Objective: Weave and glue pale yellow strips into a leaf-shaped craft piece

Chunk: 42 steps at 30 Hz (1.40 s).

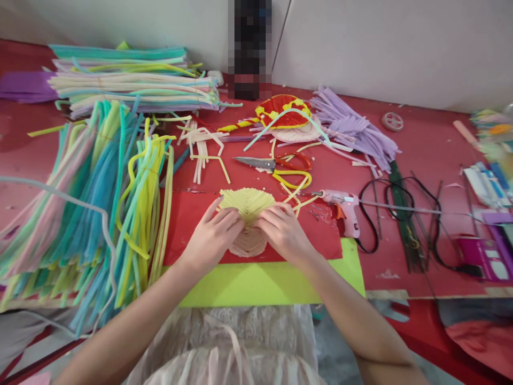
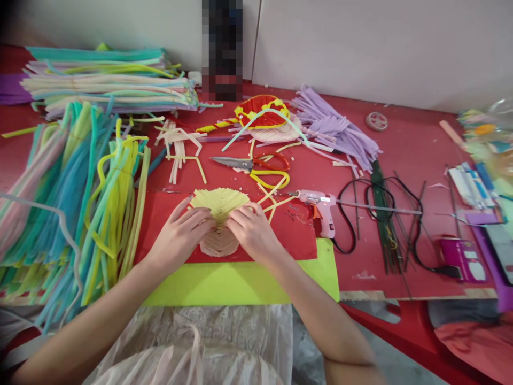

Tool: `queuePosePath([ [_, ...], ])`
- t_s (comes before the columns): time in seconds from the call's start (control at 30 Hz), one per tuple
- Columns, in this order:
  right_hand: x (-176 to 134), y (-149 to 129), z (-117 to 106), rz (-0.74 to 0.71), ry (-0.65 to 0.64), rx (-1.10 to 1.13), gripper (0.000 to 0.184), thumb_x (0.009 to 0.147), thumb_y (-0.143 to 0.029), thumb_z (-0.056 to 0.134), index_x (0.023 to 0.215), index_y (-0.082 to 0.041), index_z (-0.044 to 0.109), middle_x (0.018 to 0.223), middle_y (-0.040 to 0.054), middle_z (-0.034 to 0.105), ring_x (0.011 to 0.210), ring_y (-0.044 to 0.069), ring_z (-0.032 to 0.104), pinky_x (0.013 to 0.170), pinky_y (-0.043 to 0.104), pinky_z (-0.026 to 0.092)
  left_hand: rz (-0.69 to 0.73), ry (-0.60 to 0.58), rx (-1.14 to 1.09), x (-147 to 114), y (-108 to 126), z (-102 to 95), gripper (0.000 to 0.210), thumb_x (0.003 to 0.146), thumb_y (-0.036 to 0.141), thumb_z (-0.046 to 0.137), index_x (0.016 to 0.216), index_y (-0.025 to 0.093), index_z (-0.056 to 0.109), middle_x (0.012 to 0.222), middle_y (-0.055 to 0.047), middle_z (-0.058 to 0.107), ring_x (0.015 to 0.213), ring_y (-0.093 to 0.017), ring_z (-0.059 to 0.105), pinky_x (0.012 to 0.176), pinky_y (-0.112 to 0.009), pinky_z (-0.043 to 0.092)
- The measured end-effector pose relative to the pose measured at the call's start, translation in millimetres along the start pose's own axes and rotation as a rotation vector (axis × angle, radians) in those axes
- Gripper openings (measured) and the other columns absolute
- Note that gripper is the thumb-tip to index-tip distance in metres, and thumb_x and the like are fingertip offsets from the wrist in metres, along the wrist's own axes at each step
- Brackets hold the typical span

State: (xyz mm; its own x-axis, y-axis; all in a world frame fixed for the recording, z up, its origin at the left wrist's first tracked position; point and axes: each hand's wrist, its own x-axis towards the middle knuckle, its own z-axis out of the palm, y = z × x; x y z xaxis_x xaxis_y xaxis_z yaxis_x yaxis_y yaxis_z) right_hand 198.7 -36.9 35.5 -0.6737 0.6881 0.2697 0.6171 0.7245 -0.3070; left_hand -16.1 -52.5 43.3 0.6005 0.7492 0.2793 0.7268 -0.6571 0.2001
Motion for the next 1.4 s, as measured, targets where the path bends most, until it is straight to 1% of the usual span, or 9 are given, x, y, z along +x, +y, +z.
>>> queuePosePath([
  [0.13,-1,3,3,0.007,0.019,-0.001,0.022,0.098,-0.015,0.047,0.093,-0.02,0.067,0.093,0.0025,0.069,0.094,0.017,0.056,0.097,0.036,0.037,-0.062,-0.031,0.029,-9,5,3.2,0.024,0.096,0.018,0.047,0.113,0.016,0.064,0.124,-0.009,0.065,0.115,-0.022,0.06,0.116,-0.048,0.032],
  [0.23,-2,3,4,0.012,0.031,0.019,0.019,0.097,-0.015,0.049,0.094,-0.02,0.067,0.093,0.0022,0.069,0.096,0.017,0.056,0.096,0.036,0.038,-0.141,-0.072,0.063,-20,17,9.1,0.04,0.097,0.027,0.047,0.133,0.012,0.053,0.146,-0.014,0.05,0.133,-0.026,0.048,0.117,-0.048,0.03],
  [0.33,-2,2,4,0.045,0.037,0.036,0.018,0.097,-0.017,0.051,0.093,-0.022,0.068,0.093,0.0015,0.069,0.094,0.017,0.057,0.095,0.036,0.039,-0.191,-0.144,0.094,-31,29,16.9,0.058,0.097,0.038,0.045,0.146,0.008,0.039,0.156,-0.017,0.036,0.143,-0.031,0.035,0.118,-0.051,0.027],
  [0.47,-7,-2,4,0.091,0.111,0.002,0.014,0.096,-0.024,0.056,0.102,-0.022,0.069,0.1,0.004,0.069,0.095,0.018,0.058,0.094,0.036,0.042,-0.208,-0.204,0.093,-36,36,23.3,0.067,0.097,0.049,0.04,0.151,0.011,0.031,0.159,-0.015,0.027,0.147,-0.033,0.027,0.117,-0.056,0.026],
  [0.67,-31,-4,5,0.133,0.165,-0.016,0.03,0.093,-0.019,0.059,0.122,-0.022,0.064,0.12,0.008,0.067,0.114,0.021,0.058,0.099,0.039,0.048,-0.182,-0.196,0.063,-35,33,19.6,0.063,0.096,0.048,0.044,0.153,0.032,0.024,0.161,-0.015,0.022,0.146,-0.034,0.028,0.113,-0.061,0.03],
  [0.93,-54,-9,6,0.189,0.11,-0.114,0.044,0.092,-0.02,0.06,0.135,-0.023,0.057,0.147,0.0131,0.048,0.138,0.028,0.043,0.11,0.047,0.043,-0.23,-0.202,0.053,-35,37,19.5,0.06,0.094,0.053,0.043,0.15,0.033,0.035,0.16,-0.016,0.024,0.146,-0.034,0.03,0.115,-0.063,0.024],
  [1.1,-61,-9,6,0.33,0.26,-0.162,0.041,0.09,-0.016,0.061,0.13,-0.025,0.062,0.124,0.0105,0.064,0.113,0.024,0.06,0.098,0.041,0.051,-0.213,-0.194,0.078,-36,37,20.8,0.057,0.096,0.049,0.043,0.149,0.03,0.037,0.16,-0.014,0.026,0.145,-0.034,0.03,0.115,-0.062,0.025],
  [1.17,-61,-6,5,0.368,0.278,-0.183,0.04,0.091,-0.015,0.061,0.129,-0.024,0.062,0.117,0.009,0.067,0.105,0.022,0.062,0.095,0.04,0.051,-0.201,-0.194,0.083,-36,37,21.3,0.055,0.097,0.047,0.042,0.148,0.028,0.039,0.159,-0.012,0.028,0.145,-0.032,0.031,0.116,-0.061,0.025],
  [1.4,-50,3,4,0.362,0.204,-0.263,0.04,0.093,-0.021,0.059,0.133,-0.021,0.059,0.126,0.0087,0.065,0.111,0.024,0.058,0.097,0.04,0.047,-0.16,-0.207,0.094,-35,37,21.7,0.054,0.1,0.044,0.036,0.148,0.021,0.039,0.158,-0.004,0.031,0.145,-0.026,0.033,0.119,-0.054,0.023],
])
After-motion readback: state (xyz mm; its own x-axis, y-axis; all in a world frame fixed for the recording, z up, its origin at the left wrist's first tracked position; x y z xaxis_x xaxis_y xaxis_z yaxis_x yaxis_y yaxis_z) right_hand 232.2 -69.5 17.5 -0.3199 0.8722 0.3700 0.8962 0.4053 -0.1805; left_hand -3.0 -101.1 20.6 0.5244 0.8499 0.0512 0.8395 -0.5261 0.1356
